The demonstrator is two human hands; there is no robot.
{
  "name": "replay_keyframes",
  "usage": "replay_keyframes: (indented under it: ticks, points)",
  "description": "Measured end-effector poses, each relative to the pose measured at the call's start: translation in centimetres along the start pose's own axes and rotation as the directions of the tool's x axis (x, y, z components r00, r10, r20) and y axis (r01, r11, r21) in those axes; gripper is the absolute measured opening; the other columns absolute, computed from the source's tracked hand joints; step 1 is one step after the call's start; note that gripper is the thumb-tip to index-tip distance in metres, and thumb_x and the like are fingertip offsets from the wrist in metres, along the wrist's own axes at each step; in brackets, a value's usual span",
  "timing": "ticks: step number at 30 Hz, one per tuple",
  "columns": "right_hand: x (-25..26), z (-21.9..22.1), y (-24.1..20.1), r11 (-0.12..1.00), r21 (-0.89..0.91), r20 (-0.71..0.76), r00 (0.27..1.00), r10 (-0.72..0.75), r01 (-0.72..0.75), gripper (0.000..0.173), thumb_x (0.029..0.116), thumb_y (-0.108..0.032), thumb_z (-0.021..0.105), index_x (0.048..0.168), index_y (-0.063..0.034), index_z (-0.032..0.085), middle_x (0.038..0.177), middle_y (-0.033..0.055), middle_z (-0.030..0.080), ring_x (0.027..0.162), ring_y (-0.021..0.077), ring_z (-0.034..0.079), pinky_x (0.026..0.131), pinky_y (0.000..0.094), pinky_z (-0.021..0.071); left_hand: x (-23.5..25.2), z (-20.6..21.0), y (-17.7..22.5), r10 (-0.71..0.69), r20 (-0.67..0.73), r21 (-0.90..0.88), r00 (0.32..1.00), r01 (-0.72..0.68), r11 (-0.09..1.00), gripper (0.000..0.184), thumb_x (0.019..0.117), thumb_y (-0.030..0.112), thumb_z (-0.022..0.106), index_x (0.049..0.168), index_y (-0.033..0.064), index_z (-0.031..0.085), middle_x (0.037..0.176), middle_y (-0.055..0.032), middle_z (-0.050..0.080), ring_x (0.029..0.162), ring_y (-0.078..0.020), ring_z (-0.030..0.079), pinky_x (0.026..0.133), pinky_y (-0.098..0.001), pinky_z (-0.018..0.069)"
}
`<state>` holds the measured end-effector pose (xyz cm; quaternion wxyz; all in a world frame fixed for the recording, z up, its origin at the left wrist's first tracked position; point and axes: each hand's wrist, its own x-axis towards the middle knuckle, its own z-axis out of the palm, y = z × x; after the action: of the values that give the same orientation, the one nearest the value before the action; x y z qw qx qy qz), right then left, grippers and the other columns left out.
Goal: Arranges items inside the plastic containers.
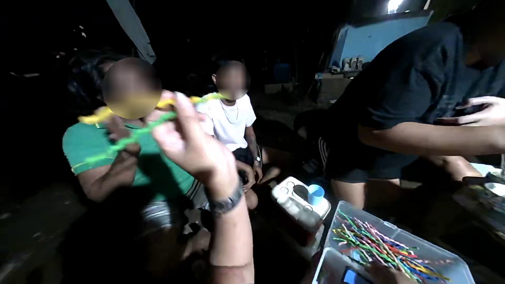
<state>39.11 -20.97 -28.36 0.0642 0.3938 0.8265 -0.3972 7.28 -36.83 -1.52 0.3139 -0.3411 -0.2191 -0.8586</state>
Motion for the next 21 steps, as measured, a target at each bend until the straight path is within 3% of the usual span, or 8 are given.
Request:
replay_keyframes:
  ticks: [2,3,7,9,11,14,18,21]
  points:
    - [1.1,0.4,1.4,1.0,-0.026,-0.02,1.0,0.015,-0.015,0.043,0.1102,-0.024,0.043,0.142,0.0011,0.056,0.142,0.0281,0.057,0.135,0.0437,0.052,0.114,0.0622,0.0361,-7.5,0.3,-0.4,-0.219,0.259,-0.035,0.941,0.236,0.971,0.019,0.1032,0.011,0.058,0.12,0.0183,0.054,0.099,0.0105,0.065,0.081,0.0004,0.063,0.073,-0.0186,0.0552]
    - [1.5,0.7,1.9,0.999,-0.028,-0.028,0.999,0.032,-0.033,0.043,0.1098,-0.024,0.044,0.142,0.0002,0.056,0.141,0.0281,0.058,0.134,0.0443,0.053,0.113,0.0627,0.0362,-11.7,0.5,-0.5,-0.355,0.377,-0.035,0.855,0.396,0.918,0.021,0.0993,0.005,0.06,0.117,0.0156,0.057,0.098,0.0087,0.068,0.08,0.0001,0.064,0.071,-0.0184,0.0566]
    - [1.3,1.3,2.4,0.957,0.291,-0.191,0.979,0.076,-0.017,0.046,0.11,-0.029,0.045,0.134,0.0075,0.059,0.131,0.0264,0.063,0.124,0.0349,0.06,0.109,0.0544,0.0429,-26.6,0.2,0.9,-0.707,0.648,0.114,0.283,0.881,0.458,0.016,0.0922,-0.005,0.063,0.108,-0.0084,0.062,0.098,-0.0029,0.069,0.085,-0.0005,0.065,0.078,-0.0193,0.0559]
    - [0.7,1.0,2.6,0.817,0.567,-0.333,0.936,0.114,0.103,0.036,0.1097,-0.021,0.042,0.124,0.0062,0.062,0.107,0.0121,0.07,0.094,0.0148,0.066,0.088,0.0351,0.0545,-32.3,-1.0,1.0,-0.705,0.699,0.201,0.119,0.914,0.354,0.017,0.0919,-0.005,0.065,0.107,-0.0109,0.063,0.098,-0.0073,0.07,0.085,-0.0033,0.065,0.08,-0.0215,0.0564]
    - [0.3,0.4,3.9,0.604,0.761,-0.378,0.918,0.119,0.235,0.032,0.1085,-0.02,0.033,0.108,-0.0091,0.063,0.083,-0.0048,0.069,0.071,0.0035,0.064,0.067,0.0247,0.0568,-35.8,-2.2,0.5,-0.644,0.764,0.257,0.04,0.896,0.361,0.018,0.0915,-0.004,0.067,0.107,-0.012,0.065,0.1,-0.011,0.07,0.084,-0.0051,0.065,0.078,-0.0223,0.0558]
    - [-0.3,-1.0,5.9,0.417,0.844,-0.293,0.941,-0.17,0.338,0.042,0.1089,-0.04,0.031,0.126,-0.0225,0.065,0.095,-0.005,0.073,0.078,0.0055,0.067,0.07,0.0255,0.0581,-36.9,-2.5,-0.7,-0.606,0.788,0.353,-0.108,0.886,0.302,0.019,0.0943,-0.002,0.066,0.112,-0.0085,0.065,0.091,-0.0079,0.069,0.064,-0.0035,0.062,0.06,-0.0207,0.0557]
    - [-0.3,-0.8,6.0,0.512,0.779,-0.325,0.932,-0.162,0.361,0.038,0.1058,-0.024,0.035,0.105,-0.0142,0.072,0.089,-0.003,0.075,0.08,0.0088,0.071,0.077,0.0281,0.06,-37.0,-2.8,-1.6,-0.594,0.787,0.353,-0.164,0.911,0.215,0.017,0.0947,-0.002,0.064,0.111,-0.0066,0.065,0.08,-0.0021,0.068,0.059,-0.0021,0.059,0.058,-0.0193,0.053]
    - [-0.3,-0.6,4.8,0.554,0.76,-0.334,0.935,-0.116,0.34,0.032,0.1042,-0.017,0.042,0.104,-0.0084,0.073,0.089,-0.0017,0.075,0.084,0.0096,0.071,0.082,0.0294,0.0597,-36.9,-3.4,-1.9,-0.63,0.752,0.369,-0.193,0.916,0.16,0.018,0.0948,-0.004,0.061,0.112,-0.0055,0.062,0.081,-0.001,0.068,0.061,-0.0032,0.061,0.059,-0.0206,0.0548]
